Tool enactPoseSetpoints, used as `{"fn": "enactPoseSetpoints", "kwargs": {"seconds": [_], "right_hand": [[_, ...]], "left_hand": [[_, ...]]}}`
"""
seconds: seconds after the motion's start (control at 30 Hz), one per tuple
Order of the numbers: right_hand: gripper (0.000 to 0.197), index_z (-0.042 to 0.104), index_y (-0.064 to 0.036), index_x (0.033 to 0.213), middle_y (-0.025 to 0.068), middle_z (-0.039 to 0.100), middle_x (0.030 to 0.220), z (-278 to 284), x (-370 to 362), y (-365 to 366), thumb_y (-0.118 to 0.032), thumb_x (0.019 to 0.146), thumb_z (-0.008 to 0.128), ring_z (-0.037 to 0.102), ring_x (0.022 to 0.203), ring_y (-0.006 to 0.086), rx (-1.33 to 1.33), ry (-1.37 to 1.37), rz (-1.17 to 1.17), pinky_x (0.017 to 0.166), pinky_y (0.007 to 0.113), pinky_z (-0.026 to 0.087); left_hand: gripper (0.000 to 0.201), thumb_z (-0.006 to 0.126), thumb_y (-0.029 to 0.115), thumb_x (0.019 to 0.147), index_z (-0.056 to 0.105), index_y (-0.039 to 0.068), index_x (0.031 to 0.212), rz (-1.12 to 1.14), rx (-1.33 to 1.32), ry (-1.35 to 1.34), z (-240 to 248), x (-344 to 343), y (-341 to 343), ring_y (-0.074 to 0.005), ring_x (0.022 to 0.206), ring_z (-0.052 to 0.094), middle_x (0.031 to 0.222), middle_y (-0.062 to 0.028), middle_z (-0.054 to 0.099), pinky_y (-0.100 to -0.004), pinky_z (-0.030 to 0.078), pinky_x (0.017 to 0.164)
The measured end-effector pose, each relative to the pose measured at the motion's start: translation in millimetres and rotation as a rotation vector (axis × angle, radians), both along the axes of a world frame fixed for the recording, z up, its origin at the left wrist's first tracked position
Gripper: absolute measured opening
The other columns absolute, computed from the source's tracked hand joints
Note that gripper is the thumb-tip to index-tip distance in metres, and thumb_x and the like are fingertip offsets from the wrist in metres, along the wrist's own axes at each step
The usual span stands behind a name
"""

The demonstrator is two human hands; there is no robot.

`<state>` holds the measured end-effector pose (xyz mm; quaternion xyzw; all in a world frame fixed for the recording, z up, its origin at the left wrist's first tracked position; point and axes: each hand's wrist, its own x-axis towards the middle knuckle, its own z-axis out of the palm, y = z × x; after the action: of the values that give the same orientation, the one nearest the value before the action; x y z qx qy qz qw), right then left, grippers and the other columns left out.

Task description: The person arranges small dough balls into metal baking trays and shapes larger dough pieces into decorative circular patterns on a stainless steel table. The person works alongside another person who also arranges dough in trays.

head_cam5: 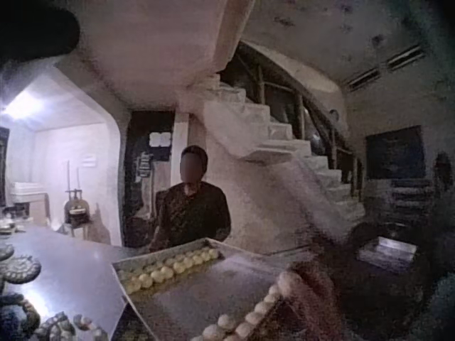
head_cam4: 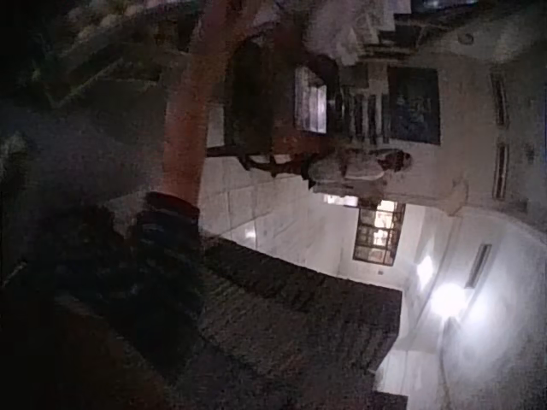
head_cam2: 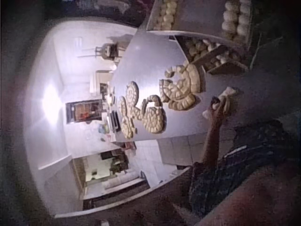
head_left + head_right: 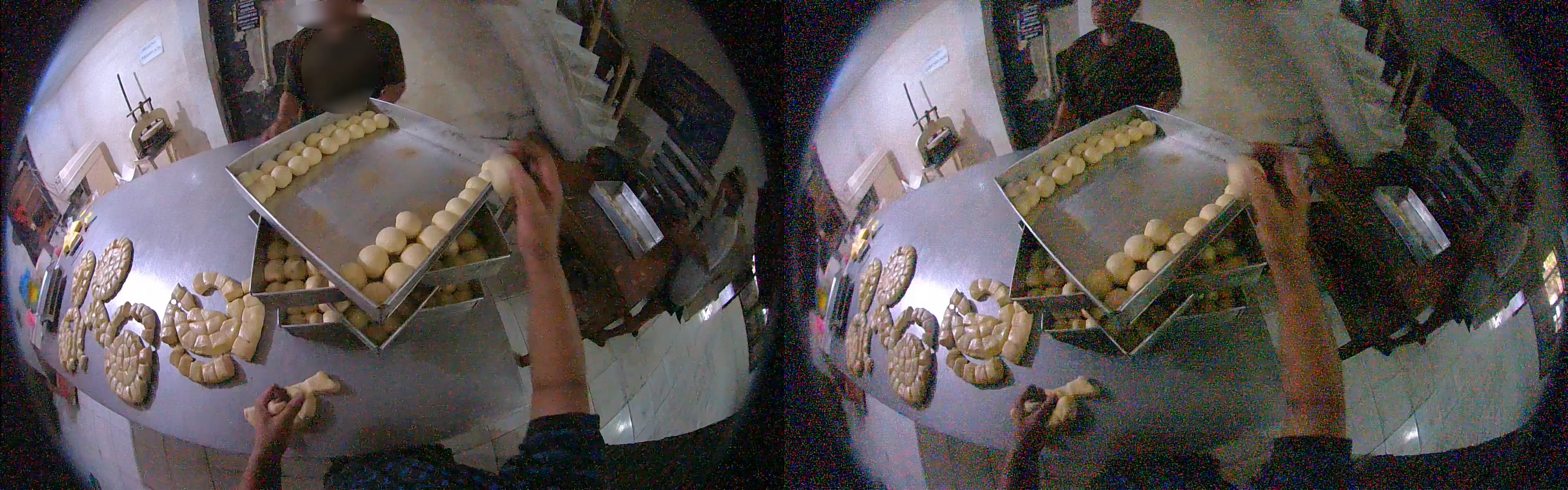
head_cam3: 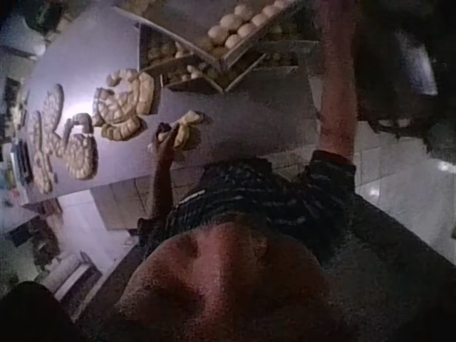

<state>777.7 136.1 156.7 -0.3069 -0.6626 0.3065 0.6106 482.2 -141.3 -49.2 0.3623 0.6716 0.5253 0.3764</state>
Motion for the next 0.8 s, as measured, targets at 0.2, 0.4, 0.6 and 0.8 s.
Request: {"fn": "enactPoseSetpoints", "kwargs": {"seconds": [0.2, 0.4, 0.6, 0.8], "right_hand": [[0.023, 0.063, -0.004, 0.096, 0.0053, 0.064, 0.086, -7, 7, 41, -0.022, 0.088, 0.051, 0.059, 0.083, 0.0185, 0.15, -0.514, -0.146, 0.079, 0.031, 0.045], [0.026, 0.058, -0.0067, 0.108, 0.0079, 0.057, 0.107, -80, -74, -133, -0.023, 0.089, 0.05, 0.053, 0.1, 0.0208, 0.085, -0.562, 0.529, 0.085, 0.033, 0.042], [0.034, 0.05, -0.0085, 0.122, 0.0118, 0.043, 0.128, -199, -54, -229, -0.018, 0.089, 0.047, 0.042, 0.114, 0.0258, -1.041, -0.358, 0.405, 0.095, 0.036, 0.034], [0.03, 0.053, -0.002, 0.109, 0.0198, 0.05, 0.112, -256, -39, -155, -0.022, 0.087, 0.048, 0.042, 0.108, 0.0363, 0.322, -1.331, -0.337, 0.093, 0.047, 0.03]], "left_hand": [[0.016, 0.055, 0.011, 0.085, 0.046, 0.005, 0.096, -0.283, -0.049, -0.016, 38, 7, 0, -0.0165, 0.091, 0.048, 0.097, -0.0056, 0.05, -0.0305, 0.042, 0.078], [0.027, 0.045, 0.013, 0.092, 0.044, 0.004, 0.117, -0.427, -0.181, -0.474, 48, 16, -23, -0.0199, 0.109, 0.047, 0.115, -0.0117, 0.05, -0.0294, 0.041, 0.091], [0.036, 0.049, 0.014, 0.089, 0.046, 0.004, 0.124, -0.673, -0.085, -0.038, 26, -35, -29, -0.0188, 0.11, 0.047, 0.117, -0.0106, 0.054, -0.0329, 0.038, 0.093], [0.046, 0.056, 0.007, 0.079, 0.047, 0.009, 0.124, -0.305, -0.036, 0.514, -22, -122, -57, -0.0335, 0.106, 0.048, 0.112, -0.013, 0.054, -0.0396, 0.038, 0.092]]}}
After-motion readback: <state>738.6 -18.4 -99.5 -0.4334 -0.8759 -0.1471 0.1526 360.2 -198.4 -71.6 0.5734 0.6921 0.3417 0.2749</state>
